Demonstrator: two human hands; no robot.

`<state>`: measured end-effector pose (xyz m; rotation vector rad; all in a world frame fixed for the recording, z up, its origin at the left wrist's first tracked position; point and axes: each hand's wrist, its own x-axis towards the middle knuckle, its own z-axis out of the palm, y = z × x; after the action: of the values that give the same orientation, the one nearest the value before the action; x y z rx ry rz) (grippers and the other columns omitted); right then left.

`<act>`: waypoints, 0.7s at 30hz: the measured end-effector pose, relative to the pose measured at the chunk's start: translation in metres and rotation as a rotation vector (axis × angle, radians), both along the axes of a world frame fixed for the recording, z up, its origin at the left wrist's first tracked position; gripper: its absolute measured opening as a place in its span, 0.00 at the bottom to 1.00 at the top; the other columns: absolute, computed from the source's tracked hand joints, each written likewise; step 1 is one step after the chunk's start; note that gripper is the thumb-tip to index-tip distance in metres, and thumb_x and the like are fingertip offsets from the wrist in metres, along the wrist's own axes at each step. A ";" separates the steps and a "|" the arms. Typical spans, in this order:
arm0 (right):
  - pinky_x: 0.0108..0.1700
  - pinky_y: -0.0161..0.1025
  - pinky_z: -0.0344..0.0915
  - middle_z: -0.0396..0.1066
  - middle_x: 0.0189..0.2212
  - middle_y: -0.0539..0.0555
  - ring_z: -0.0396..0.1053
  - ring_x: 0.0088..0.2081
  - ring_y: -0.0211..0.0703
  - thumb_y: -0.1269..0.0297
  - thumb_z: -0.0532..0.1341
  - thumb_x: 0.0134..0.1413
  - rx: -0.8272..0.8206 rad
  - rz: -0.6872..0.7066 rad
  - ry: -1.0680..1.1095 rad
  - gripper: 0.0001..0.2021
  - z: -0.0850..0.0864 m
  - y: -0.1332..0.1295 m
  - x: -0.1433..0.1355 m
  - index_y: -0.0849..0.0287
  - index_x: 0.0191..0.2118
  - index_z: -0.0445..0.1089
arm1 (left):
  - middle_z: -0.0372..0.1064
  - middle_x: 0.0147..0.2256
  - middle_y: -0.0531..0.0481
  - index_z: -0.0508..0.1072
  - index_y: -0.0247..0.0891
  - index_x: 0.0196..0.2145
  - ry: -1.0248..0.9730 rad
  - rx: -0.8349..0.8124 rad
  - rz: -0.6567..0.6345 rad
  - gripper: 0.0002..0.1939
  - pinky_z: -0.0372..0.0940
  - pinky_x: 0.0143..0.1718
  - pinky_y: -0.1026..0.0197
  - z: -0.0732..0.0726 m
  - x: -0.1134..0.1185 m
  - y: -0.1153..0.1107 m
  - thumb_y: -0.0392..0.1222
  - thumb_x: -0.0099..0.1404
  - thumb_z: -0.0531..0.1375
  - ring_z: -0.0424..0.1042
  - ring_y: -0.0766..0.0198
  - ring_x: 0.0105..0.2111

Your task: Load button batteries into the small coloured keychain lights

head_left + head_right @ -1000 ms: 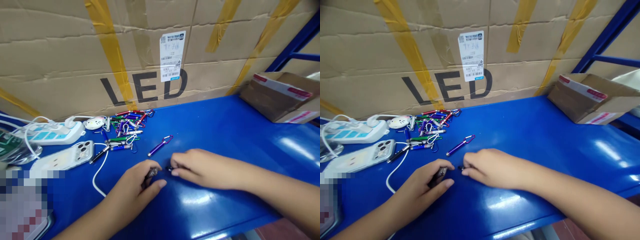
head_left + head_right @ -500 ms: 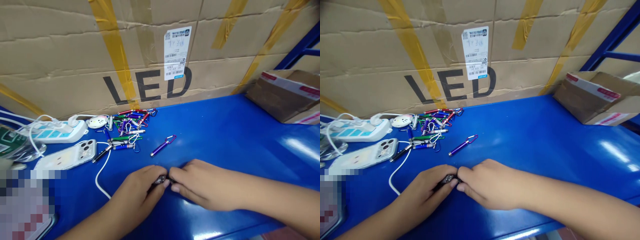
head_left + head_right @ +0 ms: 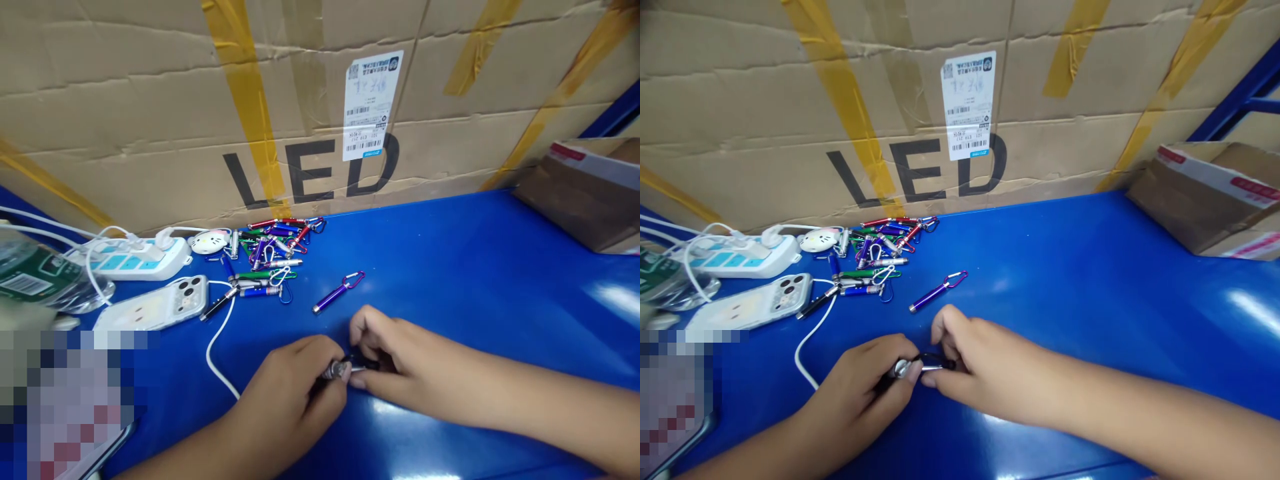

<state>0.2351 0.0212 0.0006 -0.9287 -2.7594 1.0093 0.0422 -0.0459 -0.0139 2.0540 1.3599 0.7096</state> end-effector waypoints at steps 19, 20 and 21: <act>0.26 0.39 0.48 0.68 0.18 0.52 0.62 0.18 0.40 0.63 0.47 0.62 0.740 0.135 -0.046 0.12 -0.015 0.004 0.002 0.59 0.31 0.63 | 0.65 0.27 0.55 0.64 0.39 0.30 0.013 -0.229 -0.009 0.10 0.55 0.28 0.65 0.003 0.003 0.001 0.41 0.69 0.52 0.63 0.68 0.26; 0.27 0.39 0.49 0.68 0.18 0.52 0.62 0.19 0.40 0.63 0.46 0.62 0.760 0.135 -0.020 0.12 -0.015 0.003 0.001 0.59 0.32 0.62 | 0.65 0.27 0.55 0.63 0.39 0.29 0.014 -0.241 -0.010 0.10 0.55 0.28 0.65 0.003 0.003 0.001 0.41 0.69 0.51 0.63 0.68 0.26; 0.27 0.39 0.49 0.67 0.18 0.51 0.62 0.19 0.40 0.63 0.47 0.62 0.781 0.130 -0.003 0.12 -0.016 0.002 0.001 0.59 0.31 0.62 | 0.65 0.27 0.55 0.63 0.39 0.29 0.014 -0.250 -0.015 0.10 0.55 0.29 0.65 0.003 0.003 0.001 0.40 0.69 0.51 0.63 0.68 0.27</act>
<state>0.2359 0.0228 -0.0151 -0.6139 -2.8325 -0.1084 0.0449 -0.0449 -0.0109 1.8716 1.3657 0.4915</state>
